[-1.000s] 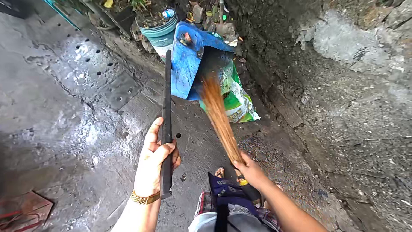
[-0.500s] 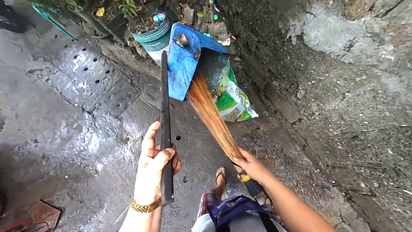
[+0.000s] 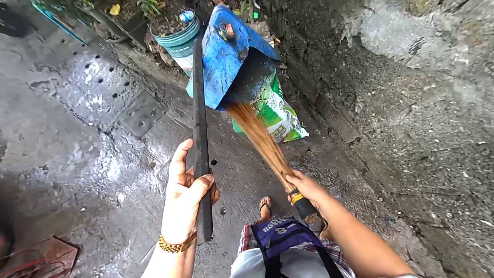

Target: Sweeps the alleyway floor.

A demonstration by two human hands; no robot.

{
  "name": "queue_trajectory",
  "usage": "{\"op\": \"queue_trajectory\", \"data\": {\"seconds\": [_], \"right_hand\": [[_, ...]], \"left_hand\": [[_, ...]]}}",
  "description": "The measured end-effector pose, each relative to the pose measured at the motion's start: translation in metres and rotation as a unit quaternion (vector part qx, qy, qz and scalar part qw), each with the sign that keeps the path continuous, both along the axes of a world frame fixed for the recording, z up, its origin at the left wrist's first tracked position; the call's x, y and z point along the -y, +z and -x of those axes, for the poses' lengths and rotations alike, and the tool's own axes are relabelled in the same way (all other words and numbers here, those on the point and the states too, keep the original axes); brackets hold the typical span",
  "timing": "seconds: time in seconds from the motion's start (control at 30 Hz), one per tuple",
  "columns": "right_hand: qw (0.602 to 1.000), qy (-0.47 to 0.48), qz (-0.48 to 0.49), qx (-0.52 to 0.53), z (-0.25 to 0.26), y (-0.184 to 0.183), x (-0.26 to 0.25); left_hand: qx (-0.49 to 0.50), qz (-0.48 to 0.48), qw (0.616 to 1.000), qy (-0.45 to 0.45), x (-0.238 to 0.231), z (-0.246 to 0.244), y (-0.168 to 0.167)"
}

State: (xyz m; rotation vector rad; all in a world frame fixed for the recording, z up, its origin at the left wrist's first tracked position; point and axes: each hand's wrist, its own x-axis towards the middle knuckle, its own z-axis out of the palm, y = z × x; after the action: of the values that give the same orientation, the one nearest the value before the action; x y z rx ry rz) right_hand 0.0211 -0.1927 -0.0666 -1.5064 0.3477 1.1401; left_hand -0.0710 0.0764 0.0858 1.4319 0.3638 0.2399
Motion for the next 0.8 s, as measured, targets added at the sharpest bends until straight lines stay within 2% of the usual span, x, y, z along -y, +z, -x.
{"op": "queue_trajectory", "data": {"seconds": [0.03, 0.1, 0.17, 0.23, 0.3, 0.4, 0.47, 0.57, 0.63, 0.73, 0.8], "right_hand": [[1.0, -0.019, 0.019, -0.006, -0.001, -0.004, 0.005], [0.999, -0.018, 0.042, 0.011, 0.004, 0.01, 0.022], [0.999, -0.004, 0.034, 0.033, 0.017, 0.038, 0.03], [0.999, 0.019, 0.004, 0.038, 0.021, 0.048, 0.021], [0.999, 0.035, -0.012, 0.018, 0.009, 0.036, 0.006], [1.0, -0.007, 0.024, -0.017, -0.003, 0.002, 0.004], [0.999, -0.012, 0.04, 0.003, 0.004, 0.012, 0.014], [0.999, 0.02, 0.008, 0.029, 0.021, 0.041, 0.013], [1.0, 0.021, -0.014, 0.018, 0.016, 0.036, 0.001], [0.998, -0.063, 0.002, -0.01, 0.004, 0.01, -0.003], [0.997, -0.079, 0.0, -0.01, 0.01, 0.022, 0.005]], "left_hand": [[-0.006, -0.008, 1.0, 0.0, -0.001, 0.002, 0.002], [-0.013, -0.022, 1.0, 0.0, -0.002, 0.003, 0.002], [-0.016, -0.031, 0.999, -0.005, 0.001, 0.004, 0.0], [-0.016, -0.036, 0.999, -0.011, 0.003, 0.005, -0.003], [-0.008, -0.036, 0.999, -0.013, 0.007, 0.002, -0.005], [-0.015, -0.059, 0.998, -0.013, 0.01, 0.003, -0.004], [-0.016, -0.063, 0.998, -0.016, 0.008, 0.004, -0.006], [-0.006, -0.047, 0.999, -0.024, 0.01, 0.006, -0.009], [0.0, -0.038, 0.999, -0.027, 0.015, 0.004, -0.009], [-0.003, -0.046, 0.999, -0.024, 0.016, 0.006, -0.008], [-0.009, -0.053, 0.998, -0.024, 0.014, 0.007, -0.006]]}}
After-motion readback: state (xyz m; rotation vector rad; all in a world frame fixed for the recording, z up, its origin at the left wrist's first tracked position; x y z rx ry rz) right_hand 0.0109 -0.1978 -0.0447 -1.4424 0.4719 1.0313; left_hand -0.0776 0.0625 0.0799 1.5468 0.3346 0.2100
